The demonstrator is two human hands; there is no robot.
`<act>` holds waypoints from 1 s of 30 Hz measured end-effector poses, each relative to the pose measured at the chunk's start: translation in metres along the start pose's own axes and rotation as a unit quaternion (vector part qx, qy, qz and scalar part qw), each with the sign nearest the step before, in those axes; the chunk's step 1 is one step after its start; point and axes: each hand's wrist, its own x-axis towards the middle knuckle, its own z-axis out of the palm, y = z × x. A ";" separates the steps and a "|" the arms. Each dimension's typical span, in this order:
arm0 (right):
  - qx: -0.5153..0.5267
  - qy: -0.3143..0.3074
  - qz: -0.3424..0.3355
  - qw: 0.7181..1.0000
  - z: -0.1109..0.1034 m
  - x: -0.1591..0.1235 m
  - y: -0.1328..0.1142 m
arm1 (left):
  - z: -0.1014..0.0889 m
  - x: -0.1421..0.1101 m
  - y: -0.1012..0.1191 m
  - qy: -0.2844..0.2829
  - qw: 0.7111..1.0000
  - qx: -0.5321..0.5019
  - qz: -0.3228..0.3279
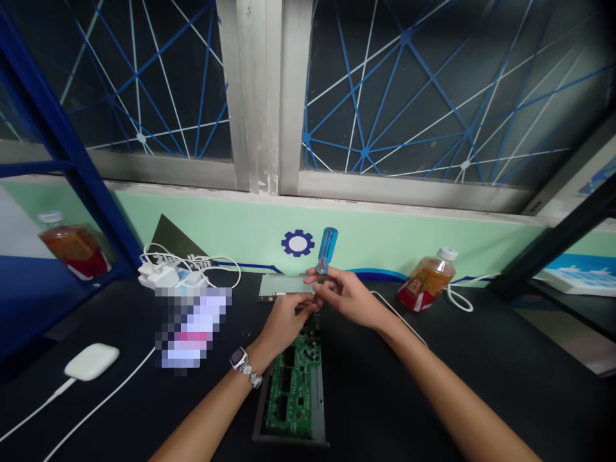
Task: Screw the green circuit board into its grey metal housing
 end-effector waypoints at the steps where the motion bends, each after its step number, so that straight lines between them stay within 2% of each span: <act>1: 0.025 -0.019 0.007 0.999 -0.002 0.000 -0.002 | -0.001 0.000 0.001 -0.008 1.000 0.009 0.004; 5: 0.055 -0.030 0.028 0.998 -0.006 0.000 -0.002 | -0.001 -0.001 0.005 -0.025 0.999 0.022 0.026; 8: 0.024 0.011 0.025 0.999 -0.003 0.001 0.005 | 0.001 0.000 0.006 -0.006 0.999 0.010 0.037; 13: -0.053 0.092 0.001 0.994 0.008 0.004 0.012 | 0.006 0.002 0.004 0.079 0.996 0.038 0.010; 17: -0.091 0.132 -0.005 0.987 0.012 0.004 0.006 | 0.006 0.002 0.001 0.079 0.997 0.023 -0.005; 19: -0.098 0.104 -0.004 0.990 0.008 0.003 0.002 | 0.005 0.001 -0.001 0.061 0.998 0.008 -0.005; 24: -0.017 -0.032 0.007 0.999 -0.006 0.000 -0.005 | 0.001 0.001 -0.002 0.004 1.000 -0.011 -0.001; 27: -0.007 -0.037 0.017 0.999 -0.008 0.000 -0.003 | -0.002 0.000 0.001 -0.015 1.000 -0.001 0.016; 30: -0.010 -0.006 0.016 1.000 -0.005 0.000 0.000 | -0.003 0.000 0.003 -0.026 0.999 0.013 0.034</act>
